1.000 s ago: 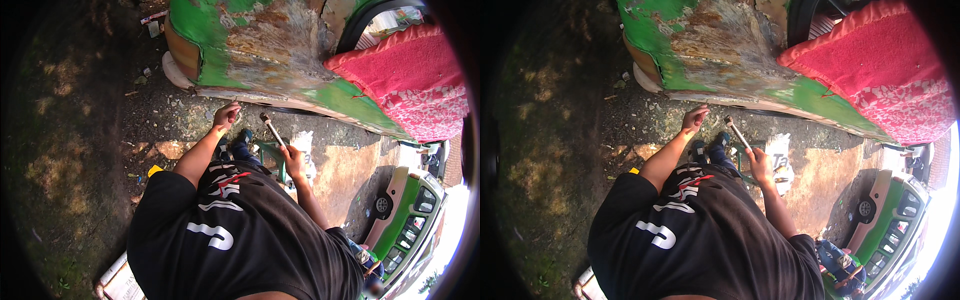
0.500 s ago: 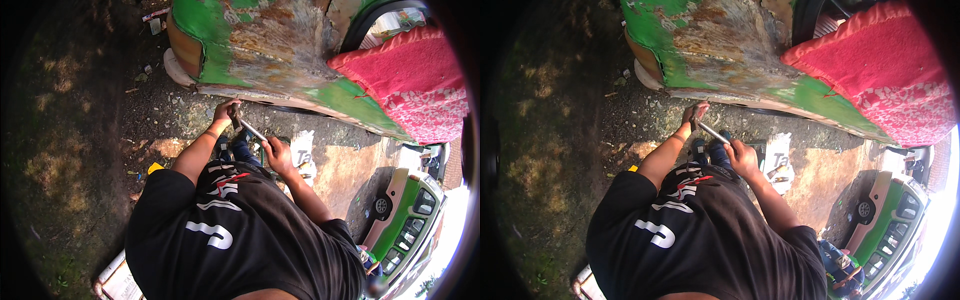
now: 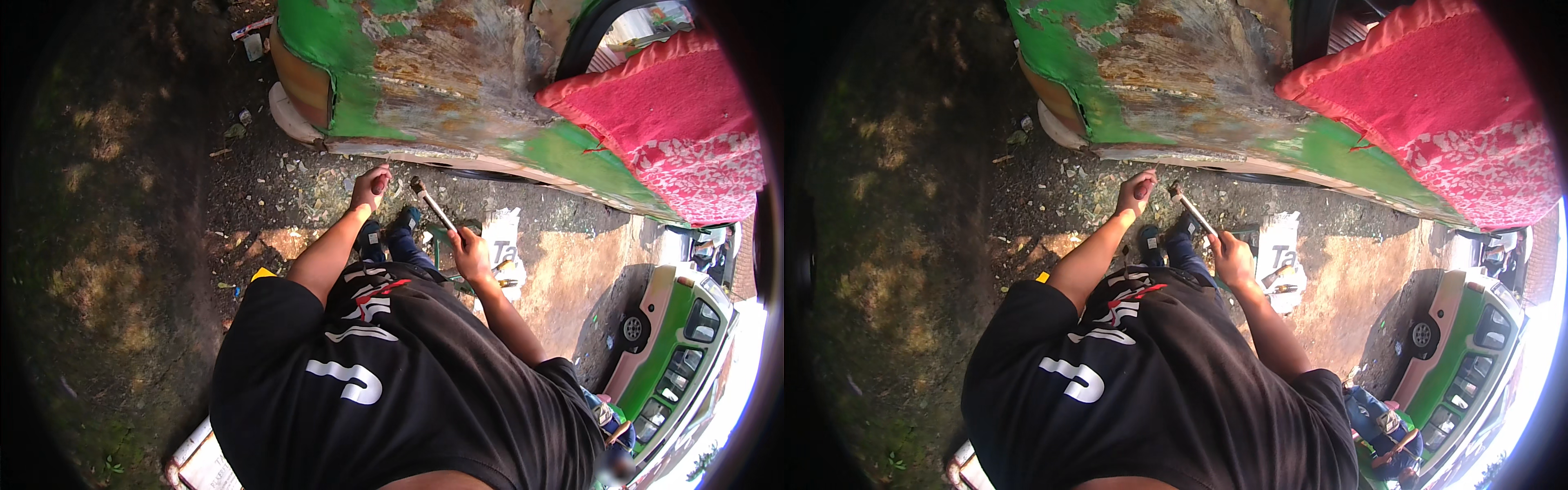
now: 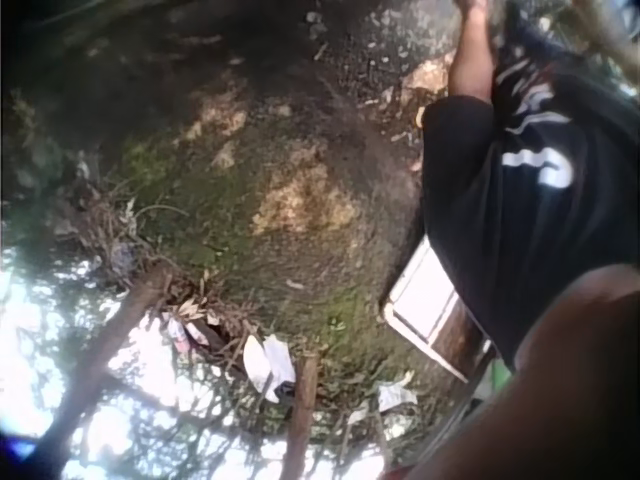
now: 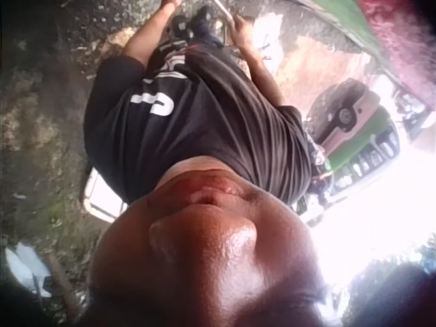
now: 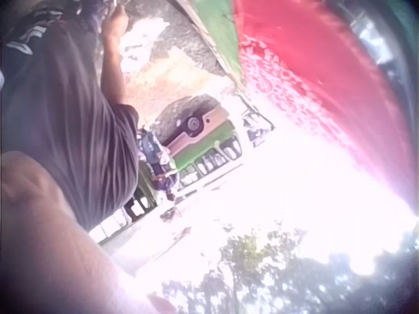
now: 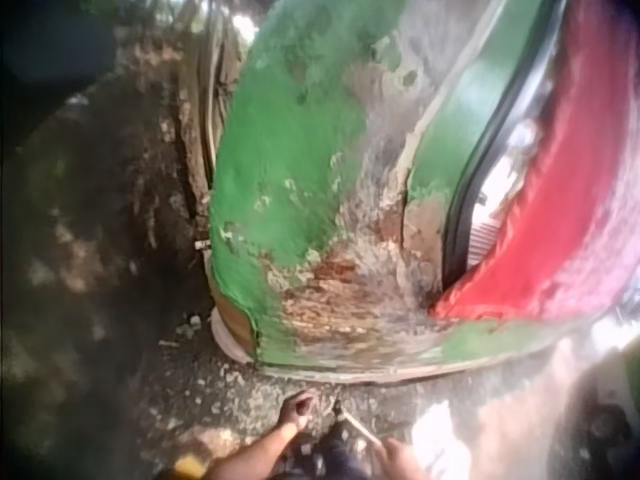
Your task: The person uses a hammer to repeatedly strike a small area on the side of a green vehicle. They hold a small red object in their left hand while hammering with their right hand. The action is repetitive and focused on a single spot.
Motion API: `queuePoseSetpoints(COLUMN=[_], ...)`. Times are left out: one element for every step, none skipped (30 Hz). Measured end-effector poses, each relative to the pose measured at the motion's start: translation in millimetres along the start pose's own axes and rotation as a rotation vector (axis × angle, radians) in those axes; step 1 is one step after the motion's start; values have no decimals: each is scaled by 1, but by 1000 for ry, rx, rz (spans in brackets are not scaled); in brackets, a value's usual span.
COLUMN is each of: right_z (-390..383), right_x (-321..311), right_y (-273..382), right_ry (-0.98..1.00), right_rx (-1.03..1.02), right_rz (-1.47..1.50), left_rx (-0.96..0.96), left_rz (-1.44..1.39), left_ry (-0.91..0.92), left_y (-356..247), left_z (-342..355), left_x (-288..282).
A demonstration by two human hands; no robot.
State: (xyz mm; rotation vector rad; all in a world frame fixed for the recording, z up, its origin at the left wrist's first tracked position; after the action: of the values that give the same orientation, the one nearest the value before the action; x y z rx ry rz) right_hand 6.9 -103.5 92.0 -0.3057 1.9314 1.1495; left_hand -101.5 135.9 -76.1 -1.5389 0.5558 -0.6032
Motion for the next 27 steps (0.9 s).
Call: queuePoseSetpoints(right_z=[-2,-3,-3,-4,-4,-4,-4,-4,-3,-3,-2,-2,-1,0,1,1,2,2,3,4,4,4,5,6,7,8,9], right_x=[0,0,-1,-1,-2,-3,-5,-5,-6,-6,-7,-9,-10,-11,-11,-9,-8,-9,-9,-11,-11,-11,-11,-12,-13,-14,-16], right_y=[-2,-3,-2,-1,1,2,5,6,7,8,9,12,16,18,17,15,13,14,15,17,18,18,19,21,25,29,33], right_ry=[1,2,-2,-6,-9,-5,-1,4,9,15,21,20,20,20,20,20,20,6,-7,-20,-17,-14,-11,-7,-2,3,17], right_rx=[24,47,47,46,46,53,60,67,58,48,39,30,20,10,7,4,1,-25,-50,-76,-80,-85,-89,-111,-134,-156,-162], right_rz=[13,25,33,40,47,52,56,61,55,49,43,42,40,39,30,21,12,19,27,34,41,48,54,53,51,49,40], left_rx=[-91,-183,-206,-153,-100,-84,-69,-92,-95,-97,-79,-61,-48,-35,-21,-27,-34,-39,-55,-72,-89,-97,-106,-115,-141,-167,-190], left_rz=[-98,-196,-400,-305,-210,-181,-151,-187,-204,-221,-217,-212,-192,-172,-154,-166,-177,-188,-201,-214,-228,-246,-265,-283,-326,-370,-412], left_ry=[55,110,95,70,44,26,6,-11,-30,-48,-69,-91,-114,-136,-158,-164,-169,-176,-194,-212,-229,-231,-234,-239,-233,-228,-222], left_y=[7,14,17,13,9,4,0,-1,-3,-4,-7,-8,-9,-10,-10,-8,-6,-3,2,6,9,11,13,15,18,21,24], left_z=[-1,-2,0,0,-1,-1,-1,-3,-4,-5,-5,-6,-6,-7,-7,-6,-4,-2,0,1,2,3,3,3,3,5,7], left_x=[0,2,4,2,0,-1,-2,-3,-5,-6,-8,-11,-13,-15,-16,-17,-18,-20,-23,-27,-30,-31,-33,-36,-36,-35,-36])
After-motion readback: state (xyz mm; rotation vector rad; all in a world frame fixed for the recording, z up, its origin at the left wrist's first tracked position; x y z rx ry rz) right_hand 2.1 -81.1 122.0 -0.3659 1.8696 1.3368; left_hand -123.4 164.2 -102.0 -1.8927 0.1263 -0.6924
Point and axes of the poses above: each hand's wrist, its own z-axis towards the middle knuckle, its own x-axis out of the palm, y = z × x, the point moved 9 cm from there along z, towards the middle knuckle, and after that the axes turned 10 degrees about -x, right-handed, at the moved point
